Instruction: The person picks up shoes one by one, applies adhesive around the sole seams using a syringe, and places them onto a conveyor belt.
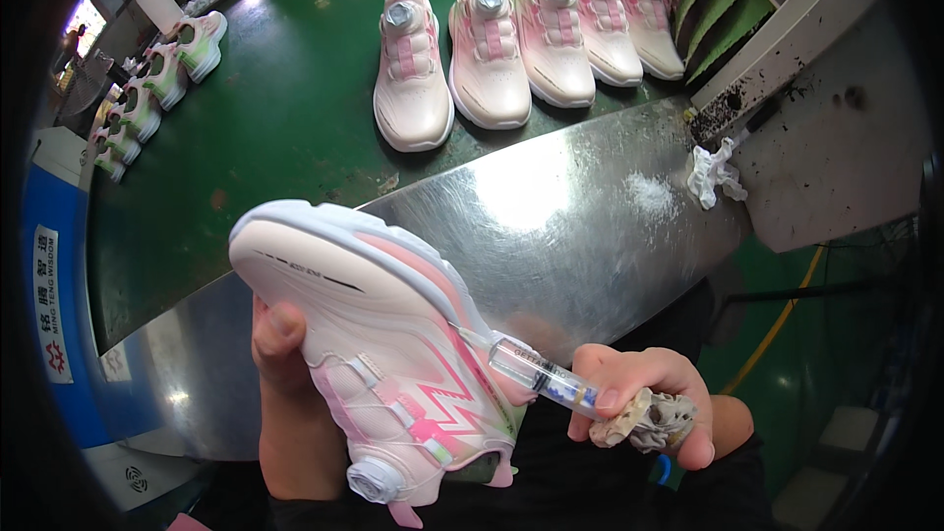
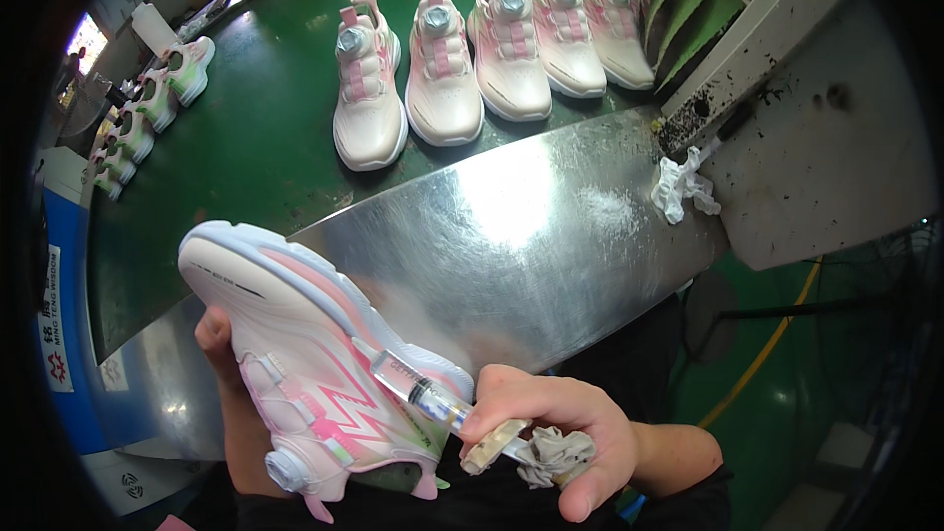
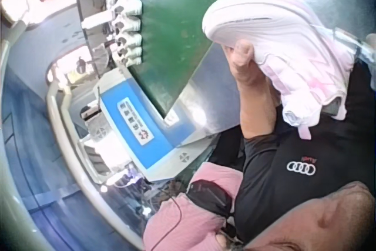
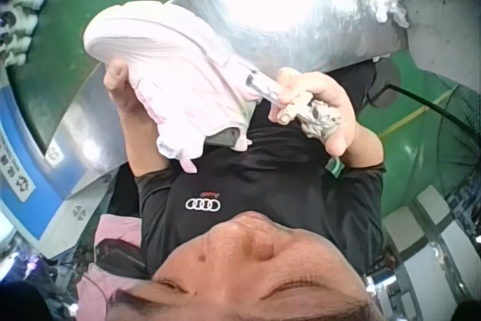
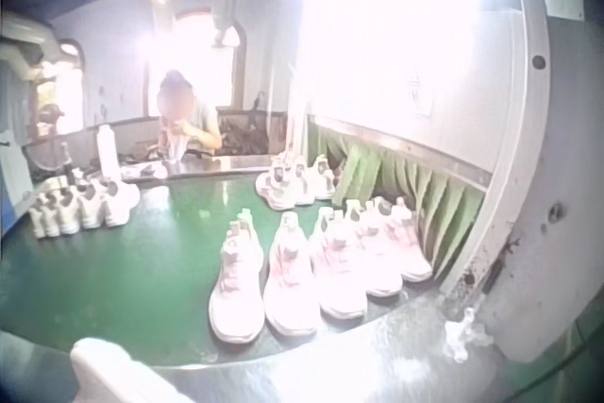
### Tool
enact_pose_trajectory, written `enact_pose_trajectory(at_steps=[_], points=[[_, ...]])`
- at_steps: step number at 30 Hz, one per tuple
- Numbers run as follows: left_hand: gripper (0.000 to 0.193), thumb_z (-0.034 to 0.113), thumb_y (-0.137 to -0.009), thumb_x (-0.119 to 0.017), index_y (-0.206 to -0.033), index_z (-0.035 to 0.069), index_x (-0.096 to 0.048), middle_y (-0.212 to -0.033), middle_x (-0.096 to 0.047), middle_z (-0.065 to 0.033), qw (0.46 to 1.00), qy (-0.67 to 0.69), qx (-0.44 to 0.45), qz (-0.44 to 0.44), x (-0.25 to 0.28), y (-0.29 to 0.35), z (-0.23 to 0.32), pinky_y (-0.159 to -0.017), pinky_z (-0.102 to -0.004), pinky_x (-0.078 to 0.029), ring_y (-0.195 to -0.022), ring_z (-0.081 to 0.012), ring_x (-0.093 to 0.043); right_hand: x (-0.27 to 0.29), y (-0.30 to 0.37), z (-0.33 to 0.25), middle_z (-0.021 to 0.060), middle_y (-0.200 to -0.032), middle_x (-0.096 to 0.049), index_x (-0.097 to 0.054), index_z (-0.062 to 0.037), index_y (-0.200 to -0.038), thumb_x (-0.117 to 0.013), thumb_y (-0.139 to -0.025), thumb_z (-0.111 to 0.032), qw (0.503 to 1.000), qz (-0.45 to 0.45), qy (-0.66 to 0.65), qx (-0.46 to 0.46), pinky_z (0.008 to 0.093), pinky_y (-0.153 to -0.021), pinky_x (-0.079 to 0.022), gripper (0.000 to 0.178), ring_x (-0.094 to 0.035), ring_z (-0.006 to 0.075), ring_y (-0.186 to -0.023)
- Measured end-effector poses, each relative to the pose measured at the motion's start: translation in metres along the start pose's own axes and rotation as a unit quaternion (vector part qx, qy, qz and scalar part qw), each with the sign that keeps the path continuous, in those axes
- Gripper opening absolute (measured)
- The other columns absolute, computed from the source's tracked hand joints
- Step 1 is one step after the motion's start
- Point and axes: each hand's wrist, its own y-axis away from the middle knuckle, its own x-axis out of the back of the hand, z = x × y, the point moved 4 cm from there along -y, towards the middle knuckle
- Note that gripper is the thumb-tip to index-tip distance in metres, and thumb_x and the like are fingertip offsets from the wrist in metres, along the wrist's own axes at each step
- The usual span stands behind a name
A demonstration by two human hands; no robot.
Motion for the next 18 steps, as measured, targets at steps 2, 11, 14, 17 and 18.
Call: enact_pose_trajectory(at_steps=[2, 11, 14, 17, 18], points=[[0.073, 0.045, -0.074, -0.066, -0.118, -0.011, -0.046, -0.103, -0.061, -0.0265, 0.999, -0.044, 0.009, -0.013, 0.013, -0.006, -0.007, -0.077, -0.044, -0.056, -0.088, -0.0341, -0.065, 0.005, 0.006, 0.004, 0.0172, -0.096, -0.058, -0.055, 0.0049, -0.116, -0.072, -0.076, -0.051, 1.0, 0.009, 0.005, -0.003, 0.0281, -0.076, -0.047, 0.071, -0.057, 0.0241, -0.091], [0.068, 0.044, -0.078, -0.062, -0.118, -0.009, -0.047, -0.103, -0.061, -0.0241, 0.996, -0.041, 0.011, 0.082, 0.074, 0.008, -0.003, -0.077, -0.0414, -0.055, -0.089, -0.0313, -0.065, -0.004, 0.017, 0.011, 0.0168, -0.098, -0.065, -0.056, 0.0079, -0.115, -0.074, -0.075, -0.05, 1.0, 0.01, 0.013, 0.022, 0.024, -0.071, -0.041, 0.073, -0.054, 0.0195, -0.091], [0.066, 0.044, -0.079, -0.061, -0.118, -0.008, -0.048, -0.104, -0.061, -0.0233, 0.996, -0.015, 0.019, 0.081, 0.08, -0.001, -0.018, -0.077, -0.0405, -0.055, -0.089, -0.0304, -0.064, 0.001, 0.026, 0.013, 0.0171, -0.099, -0.066, -0.058, 0.0072, -0.114, -0.073, -0.074, -0.052, 0.998, 0.03, 0.042, 0.019, 0.0238, -0.068, -0.035, 0.073, -0.052, 0.0161, -0.086], [0.061, 0.043, -0.084, -0.056, -0.12, -0.005, -0.048, -0.105, -0.061, -0.0191, 0.996, 0.035, 0.024, 0.08, 0.063, -0.004, -0.022, -0.077, -0.0375, -0.054, -0.092, -0.0261, -0.063, 0.002, 0.035, 0.014, 0.0179, -0.1, -0.066, -0.059, 0.006, -0.114, -0.073, -0.074, -0.054, 0.998, 0.025, 0.059, 0.021, 0.0246, -0.066, -0.033, 0.073, -0.051, 0.0158, -0.084], [0.061, 0.043, -0.084, -0.056, -0.12, -0.005, -0.048, -0.105, -0.061, -0.0191, 0.996, 0.033, 0.025, 0.082, 0.06, -0.004, -0.022, -0.077, -0.0375, -0.054, -0.092, -0.0261, -0.063, 0.002, 0.036, 0.014, 0.0178, -0.098, -0.067, -0.059, 0.0047, -0.113, -0.072, -0.074, -0.055, 0.997, 0.026, 0.071, 0.022, 0.0256, -0.065, -0.032, 0.072, -0.052, 0.016, -0.079]])
